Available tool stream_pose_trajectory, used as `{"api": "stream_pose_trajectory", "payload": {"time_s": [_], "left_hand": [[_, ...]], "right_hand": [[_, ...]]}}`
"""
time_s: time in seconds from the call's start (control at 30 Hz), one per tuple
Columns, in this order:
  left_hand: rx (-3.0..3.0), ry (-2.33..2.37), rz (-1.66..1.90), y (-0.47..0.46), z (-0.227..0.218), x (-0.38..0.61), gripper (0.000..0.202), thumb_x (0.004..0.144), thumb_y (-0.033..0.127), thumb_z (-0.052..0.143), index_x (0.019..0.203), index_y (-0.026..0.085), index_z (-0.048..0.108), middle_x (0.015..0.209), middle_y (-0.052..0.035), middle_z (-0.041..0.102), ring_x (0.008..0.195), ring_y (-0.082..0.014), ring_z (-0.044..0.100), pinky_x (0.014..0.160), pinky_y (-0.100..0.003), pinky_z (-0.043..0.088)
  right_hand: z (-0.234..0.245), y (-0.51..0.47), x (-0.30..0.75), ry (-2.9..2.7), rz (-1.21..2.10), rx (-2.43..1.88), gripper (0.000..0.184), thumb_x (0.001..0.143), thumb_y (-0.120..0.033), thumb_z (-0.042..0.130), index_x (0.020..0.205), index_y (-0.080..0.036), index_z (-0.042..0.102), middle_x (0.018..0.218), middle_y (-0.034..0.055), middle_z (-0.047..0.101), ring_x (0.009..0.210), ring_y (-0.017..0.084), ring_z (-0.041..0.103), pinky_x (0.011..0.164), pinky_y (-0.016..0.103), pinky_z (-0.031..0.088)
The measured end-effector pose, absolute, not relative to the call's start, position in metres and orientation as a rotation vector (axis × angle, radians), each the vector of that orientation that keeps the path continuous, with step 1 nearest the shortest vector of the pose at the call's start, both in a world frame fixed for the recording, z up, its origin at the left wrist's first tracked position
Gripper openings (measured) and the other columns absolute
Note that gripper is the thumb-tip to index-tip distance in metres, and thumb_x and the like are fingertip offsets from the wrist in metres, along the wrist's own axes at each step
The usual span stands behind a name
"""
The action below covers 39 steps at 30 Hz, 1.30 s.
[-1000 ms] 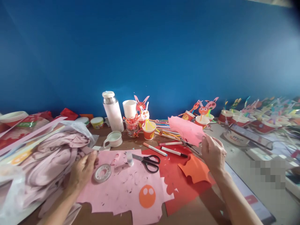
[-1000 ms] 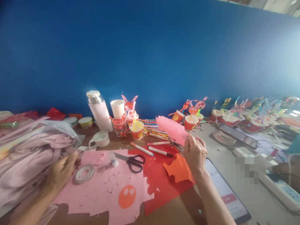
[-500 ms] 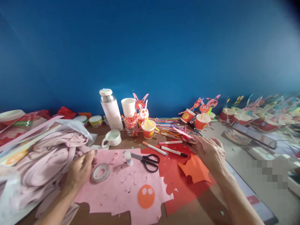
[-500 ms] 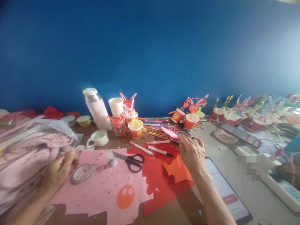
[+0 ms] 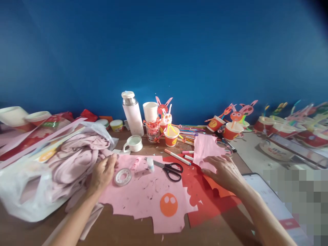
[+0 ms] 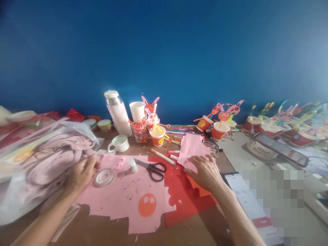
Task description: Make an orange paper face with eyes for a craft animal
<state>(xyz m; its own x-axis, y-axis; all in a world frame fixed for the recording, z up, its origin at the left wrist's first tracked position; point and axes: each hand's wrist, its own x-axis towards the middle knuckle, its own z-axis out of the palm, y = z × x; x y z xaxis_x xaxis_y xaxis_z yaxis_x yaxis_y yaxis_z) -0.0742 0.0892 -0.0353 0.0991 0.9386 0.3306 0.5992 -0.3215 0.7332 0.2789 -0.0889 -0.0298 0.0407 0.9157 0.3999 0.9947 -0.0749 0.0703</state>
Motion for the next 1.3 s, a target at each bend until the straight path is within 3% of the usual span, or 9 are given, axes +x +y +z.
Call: {"api": "stream_pose_trajectory", "payload": {"time_s": [0.23,0.4,0.73,0.93,1.1,1.3], "left_hand": [[1.998,1.485,1.13,0.091,-0.041,-0.077,0.041,0.08,0.049,0.034,0.055,0.02,0.049,0.05,-0.0009,0.056,0.051,-0.0155,0.056,0.052,-0.023,0.043],[2.003,1.459,1.183,0.092,-0.041,-0.077,0.035,0.081,0.043,0.038,0.056,0.02,0.045,0.051,0.0009,0.054,0.052,-0.0136,0.053,0.055,-0.022,0.042],[1.944,1.385,1.299,0.101,-0.051,-0.08,0.019,0.078,0.035,0.046,0.066,0.02,0.045,0.059,0.0032,0.049,0.055,-0.012,0.05,0.053,-0.021,0.04],[1.931,1.374,1.324,0.1,-0.049,-0.08,0.011,0.076,0.03,0.047,0.074,0.019,0.048,0.07,0.001,0.055,0.063,-0.0137,0.054,0.061,-0.023,0.044],[1.943,1.398,1.277,0.099,-0.047,-0.08,0.015,0.078,0.03,0.042,0.077,0.018,0.051,0.073,-0.0013,0.059,0.065,-0.0148,0.056,0.061,-0.024,0.045],[2.09,1.395,1.102,0.095,-0.044,-0.081,0.028,0.083,0.036,0.038,0.072,0.017,0.056,0.063,-0.0012,0.058,0.059,-0.0142,0.054,0.06,-0.023,0.043]], "right_hand": [[-0.034,-0.085,0.282,-1.958,-0.614,-1.951,0.032,0.087,-0.038,0.041,0.088,-0.019,0.067,0.09,0.0076,0.073,0.079,0.024,0.066,0.083,0.041,0.037],[-0.029,-0.084,0.279,-1.922,-0.797,-1.75,0.035,0.089,-0.035,0.041,0.076,-0.018,0.069,0.071,0.0051,0.072,0.065,0.02,0.064,0.072,0.032,0.041],[-0.035,-0.078,0.273,-1.975,-0.707,-1.587,0.034,0.088,-0.03,0.043,0.071,-0.016,0.069,0.065,0.0057,0.071,0.061,0.019,0.064,0.06,0.029,0.045],[-0.04,-0.077,0.269,-1.983,-0.655,-1.596,0.036,0.089,-0.032,0.04,0.07,-0.019,0.068,0.062,0.0045,0.071,0.059,0.019,0.065,0.056,0.028,0.048],[-0.04,-0.078,0.265,-2.01,-0.558,-1.667,0.03,0.087,-0.029,0.043,0.073,-0.021,0.068,0.065,0.0041,0.071,0.062,0.02,0.066,0.056,0.028,0.05],[-0.039,-0.079,0.263,-2.008,-0.518,-1.685,0.034,0.088,-0.03,0.04,0.072,-0.021,0.069,0.065,0.0048,0.072,0.061,0.02,0.067,0.056,0.029,0.051]]}}
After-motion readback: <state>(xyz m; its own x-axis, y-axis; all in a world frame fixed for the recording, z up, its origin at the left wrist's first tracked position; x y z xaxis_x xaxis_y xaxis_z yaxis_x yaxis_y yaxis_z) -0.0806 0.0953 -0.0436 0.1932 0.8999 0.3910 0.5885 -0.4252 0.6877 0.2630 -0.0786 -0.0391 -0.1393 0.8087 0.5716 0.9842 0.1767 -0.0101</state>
